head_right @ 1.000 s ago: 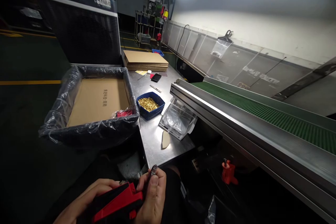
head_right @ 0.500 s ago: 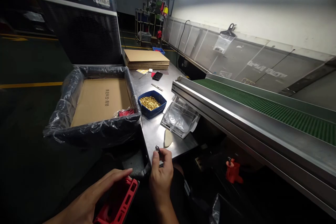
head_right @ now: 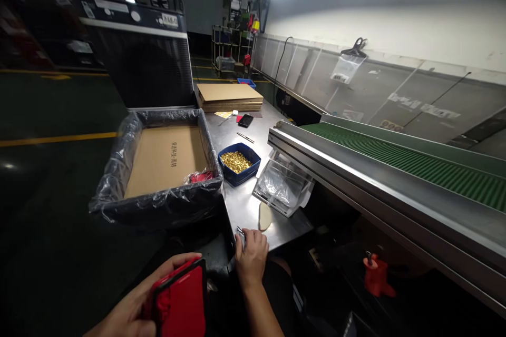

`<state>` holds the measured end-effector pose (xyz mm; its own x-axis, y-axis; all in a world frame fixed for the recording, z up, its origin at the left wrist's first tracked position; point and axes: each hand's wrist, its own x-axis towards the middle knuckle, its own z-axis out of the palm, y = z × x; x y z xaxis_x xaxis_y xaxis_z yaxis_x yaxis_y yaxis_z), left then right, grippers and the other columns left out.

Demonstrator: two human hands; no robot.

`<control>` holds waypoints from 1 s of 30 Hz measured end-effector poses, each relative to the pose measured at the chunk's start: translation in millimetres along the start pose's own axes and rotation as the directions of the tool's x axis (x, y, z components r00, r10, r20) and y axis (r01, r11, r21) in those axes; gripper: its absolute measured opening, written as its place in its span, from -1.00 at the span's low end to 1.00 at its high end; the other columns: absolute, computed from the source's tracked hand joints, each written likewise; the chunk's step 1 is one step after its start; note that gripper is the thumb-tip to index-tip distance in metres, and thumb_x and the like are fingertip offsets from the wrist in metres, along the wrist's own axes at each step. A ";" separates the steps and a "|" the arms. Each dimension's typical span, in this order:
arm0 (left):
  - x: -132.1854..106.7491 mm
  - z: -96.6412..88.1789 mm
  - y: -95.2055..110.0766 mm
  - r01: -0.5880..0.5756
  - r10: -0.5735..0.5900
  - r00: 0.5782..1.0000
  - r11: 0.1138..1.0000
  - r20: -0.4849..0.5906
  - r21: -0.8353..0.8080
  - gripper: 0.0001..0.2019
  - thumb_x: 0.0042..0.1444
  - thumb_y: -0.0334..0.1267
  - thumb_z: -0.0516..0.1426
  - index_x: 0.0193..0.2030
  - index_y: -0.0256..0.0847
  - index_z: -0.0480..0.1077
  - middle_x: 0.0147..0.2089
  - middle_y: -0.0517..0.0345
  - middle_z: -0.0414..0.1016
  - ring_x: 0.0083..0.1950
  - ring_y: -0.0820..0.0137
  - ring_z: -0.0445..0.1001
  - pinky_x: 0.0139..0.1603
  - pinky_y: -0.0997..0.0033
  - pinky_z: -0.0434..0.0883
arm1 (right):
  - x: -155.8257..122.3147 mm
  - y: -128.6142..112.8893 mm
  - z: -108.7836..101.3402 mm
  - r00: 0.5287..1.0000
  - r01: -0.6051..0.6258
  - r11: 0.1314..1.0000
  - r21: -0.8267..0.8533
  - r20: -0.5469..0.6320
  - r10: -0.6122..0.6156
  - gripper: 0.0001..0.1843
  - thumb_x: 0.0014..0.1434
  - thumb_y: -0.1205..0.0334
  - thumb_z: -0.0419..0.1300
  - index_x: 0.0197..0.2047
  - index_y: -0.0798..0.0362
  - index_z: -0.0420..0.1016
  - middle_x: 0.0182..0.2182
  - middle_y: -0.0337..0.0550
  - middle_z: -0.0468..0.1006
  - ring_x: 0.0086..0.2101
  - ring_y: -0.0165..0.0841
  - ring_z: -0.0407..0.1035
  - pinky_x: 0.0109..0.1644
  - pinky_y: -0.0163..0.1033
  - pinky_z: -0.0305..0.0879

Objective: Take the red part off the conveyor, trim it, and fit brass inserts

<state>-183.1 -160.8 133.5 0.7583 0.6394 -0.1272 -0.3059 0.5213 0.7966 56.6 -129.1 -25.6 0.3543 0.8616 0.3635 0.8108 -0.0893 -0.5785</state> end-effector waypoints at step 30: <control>-15.0 -19.2 -16.7 0.072 -0.067 0.997 0.977 -0.033 0.199 -0.11 -0.07 0.17 0.35 0.37 0.04 0.14 0.23 -0.09 0.36 0.26 -0.07 0.34 0.26 -0.03 0.29 | -23.7 27.9 -46.4 0.735 -0.510 0.623 0.593 -0.076 0.674 -0.29 0.09 -0.37 0.08 0.02 0.08 0.34 -0.07 0.11 0.49 -0.13 -0.12 0.48 -0.04 0.06 0.46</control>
<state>-200.4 -168.3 110.8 0.7577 0.6215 -0.1994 -0.1297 0.4428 0.8872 92.5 -175.2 -16.5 0.8421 0.5351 -0.0671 0.0483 -0.1989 -0.9788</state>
